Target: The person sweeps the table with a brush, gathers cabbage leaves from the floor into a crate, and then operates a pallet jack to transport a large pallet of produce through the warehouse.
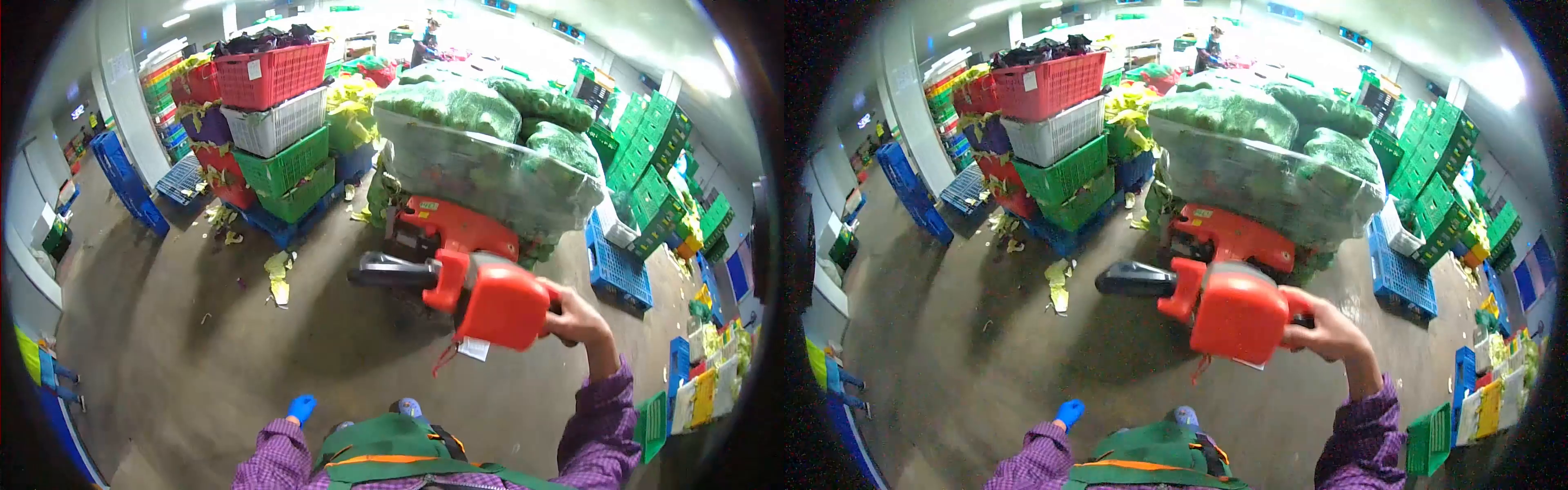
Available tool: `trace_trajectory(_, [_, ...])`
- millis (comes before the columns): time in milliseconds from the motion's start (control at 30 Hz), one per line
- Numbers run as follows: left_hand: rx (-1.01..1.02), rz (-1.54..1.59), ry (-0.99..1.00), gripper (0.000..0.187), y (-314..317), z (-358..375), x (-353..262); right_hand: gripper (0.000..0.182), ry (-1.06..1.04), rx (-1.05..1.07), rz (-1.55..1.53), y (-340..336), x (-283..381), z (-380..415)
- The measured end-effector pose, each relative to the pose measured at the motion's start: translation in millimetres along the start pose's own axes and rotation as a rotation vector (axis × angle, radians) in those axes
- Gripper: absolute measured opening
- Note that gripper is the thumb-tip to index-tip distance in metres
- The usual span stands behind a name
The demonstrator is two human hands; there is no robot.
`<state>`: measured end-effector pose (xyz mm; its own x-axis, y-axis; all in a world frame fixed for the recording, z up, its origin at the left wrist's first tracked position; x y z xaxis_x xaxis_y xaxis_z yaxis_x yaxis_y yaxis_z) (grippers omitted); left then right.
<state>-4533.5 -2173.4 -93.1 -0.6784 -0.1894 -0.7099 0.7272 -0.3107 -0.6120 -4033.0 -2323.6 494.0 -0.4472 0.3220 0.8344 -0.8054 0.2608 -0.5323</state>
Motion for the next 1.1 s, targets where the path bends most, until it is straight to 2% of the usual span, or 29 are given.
trace_trajectory(67, [0.030, 0.077, -0.013, 0.030, -5, -14, 3, 0.077, -0.063, -0.030, -0.111, 30, -38, 22])
trace_trajectory(167, [0.045, 0.266, -0.044, 0.029, -7, -19, -20, 0.085, -0.011, -0.056, -0.051, 67, -65, 58])
trace_trajectory(200, [0.022, 0.362, -0.062, 0.030, -17, -12, -43, 0.088, 0.046, -0.068, -0.006, 76, -67, 69])
trace_trajectory(267, [-0.004, 0.647, -0.090, 0.032, -54, 24, -135, 0.093, 0.021, -0.119, 0.116, 90, -86, 83])
trace_trajectory(333, [-0.068, 0.782, 0.160, 0.033, -83, 44, -214, 0.088, 0.072, -0.117, 0.157, 98, -74, 97])
trace_trajectory(400, [-0.179, 0.848, 0.548, 0.033, -115, 71, -291, 0.087, 0.058, -0.162, 0.136, 107, -75, 104])
trace_trajectory(433, [-0.181, 0.849, 0.551, 0.033, -131, 89, -324, 0.087, 0.039, -0.194, 0.126, 109, -76, 106])
trace_trajectory(500, [-0.224, 0.499, 1.010, 0.036, -160, 131, -388, 0.085, 0.004, -0.200, 0.116, 113, -83, 107])
trace_trajectory(533, [-0.236, 0.499, 1.018, 0.036, -162, 134, -399, 0.084, -0.020, -0.207, 0.106, 114, -86, 109])
trace_trajectory(600, [0.006, 0.247, 1.305, 0.036, -146, 151, -422, 0.080, -0.022, -0.236, 0.070, 116, -85, 112])
trace_trajectory(633, [0.038, 0.201, 1.374, 0.035, -140, 145, -421, 0.083, -0.040, -0.239, 0.058, 116, -95, 112])
trace_trajectory(667, [0.024, 0.204, 1.390, 0.035, -139, 145, -418, 0.086, -0.060, -0.244, 0.045, 116, -104, 110])
trace_trajectory(700, [0.045, 0.241, 1.294, 0.034, -140, 145, -418, 0.083, -0.094, -0.264, 0.138, 114, -101, 112])
trace_trajectory(767, [0.064, 0.296, 1.145, 0.034, -137, 142, -411, 0.078, -0.163, -0.323, 0.136, 115, -103, 113])
trace_trajectory(900, [-0.008, 0.440, 1.072, 0.032, -134, 144, -409, 0.077, -0.211, -0.351, 0.177, 113, -91, 117])
trace_trajectory(1100, [-0.113, 0.475, 0.992, 0.026, -125, 143, -403, 0.080, -0.173, -0.305, 0.183, 111, -91, 115])
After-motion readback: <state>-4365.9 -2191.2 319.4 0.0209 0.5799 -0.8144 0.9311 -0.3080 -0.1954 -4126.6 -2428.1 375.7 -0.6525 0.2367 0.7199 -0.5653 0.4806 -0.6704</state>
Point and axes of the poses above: each hand's wrist, its own z-axis away from the middle knuckle, its own y-axis out of the palm, x = y × z, the point moved 4 cm from there along -z, towards the middle knuckle, and after that the axes turned 14 degrees about -x, right-handed, at the moved point
